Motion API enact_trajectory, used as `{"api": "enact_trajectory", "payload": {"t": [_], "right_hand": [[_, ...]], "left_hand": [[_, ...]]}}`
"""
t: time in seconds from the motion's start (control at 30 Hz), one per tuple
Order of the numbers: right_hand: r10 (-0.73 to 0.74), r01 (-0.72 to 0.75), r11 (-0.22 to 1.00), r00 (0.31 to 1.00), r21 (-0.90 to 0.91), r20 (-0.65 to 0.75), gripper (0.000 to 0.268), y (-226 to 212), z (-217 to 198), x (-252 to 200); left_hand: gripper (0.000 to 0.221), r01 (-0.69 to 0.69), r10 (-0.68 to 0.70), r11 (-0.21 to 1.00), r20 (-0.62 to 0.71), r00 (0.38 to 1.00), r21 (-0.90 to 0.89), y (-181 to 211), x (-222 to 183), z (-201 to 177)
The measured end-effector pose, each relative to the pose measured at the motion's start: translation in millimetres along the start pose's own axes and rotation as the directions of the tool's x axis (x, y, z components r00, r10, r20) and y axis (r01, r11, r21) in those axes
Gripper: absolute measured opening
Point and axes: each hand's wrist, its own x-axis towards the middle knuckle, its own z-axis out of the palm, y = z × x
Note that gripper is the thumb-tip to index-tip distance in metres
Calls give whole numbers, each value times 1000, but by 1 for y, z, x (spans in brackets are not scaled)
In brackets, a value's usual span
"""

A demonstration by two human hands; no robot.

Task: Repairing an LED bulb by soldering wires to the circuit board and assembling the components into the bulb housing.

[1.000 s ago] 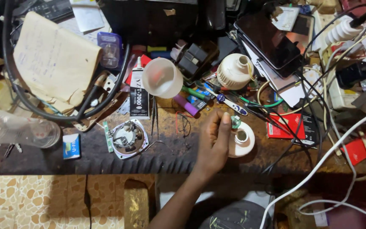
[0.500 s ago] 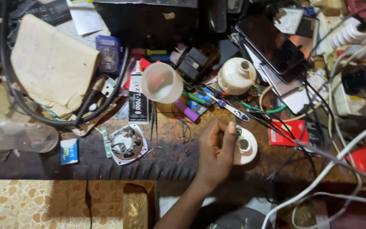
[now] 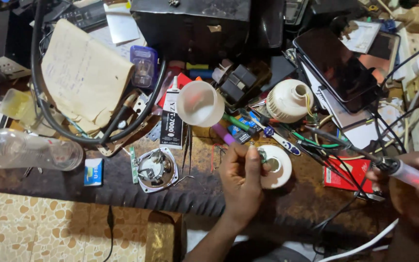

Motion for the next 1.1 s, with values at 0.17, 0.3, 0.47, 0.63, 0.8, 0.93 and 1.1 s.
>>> {"api": "enact_trajectory", "payload": {"t": [0.17, 0.3, 0.47, 0.63, 0.8, 0.93, 1.1], "right_hand": [[769, -822, 544, 408, -168, 492, 62, -6, -39, 40], [728, -721, 625, 399, -300, 558, 58, -37, -9, 40], [729, -776, 619, 510, -122, 456, 51, -11, -14, 19], [178, -83, 952, 933, -296, 312, 36, -68, 76, -22], [-154, 435, 599, 887, -673, 436, 27, -96, 115, -18], [-117, 394, 676, 892, -623, 437, 17, -107, 125, -16], [-82, 346, 650, 917, -676, 391, 19, -111, 128, -18]], "left_hand": [[27, -76, 69, 973, 41, 997, 218, 4, 0, 2], [28, -123, 104, 944, 77, 992, 306, 3, -1, 0], [27, -138, 108, 936, 108, 988, 323, 7, -2, 2], [25, -128, 103, 924, 89, 991, 360, -1, -4, 2], [25, -145, 114, 930, 109, 987, 337, -1, -4, 3], [27, -155, 117, 930, 133, 984, 334, 0, -4, 4], [26, -146, 108, 934, 134, 985, 327, 0, -4, 4]]}}
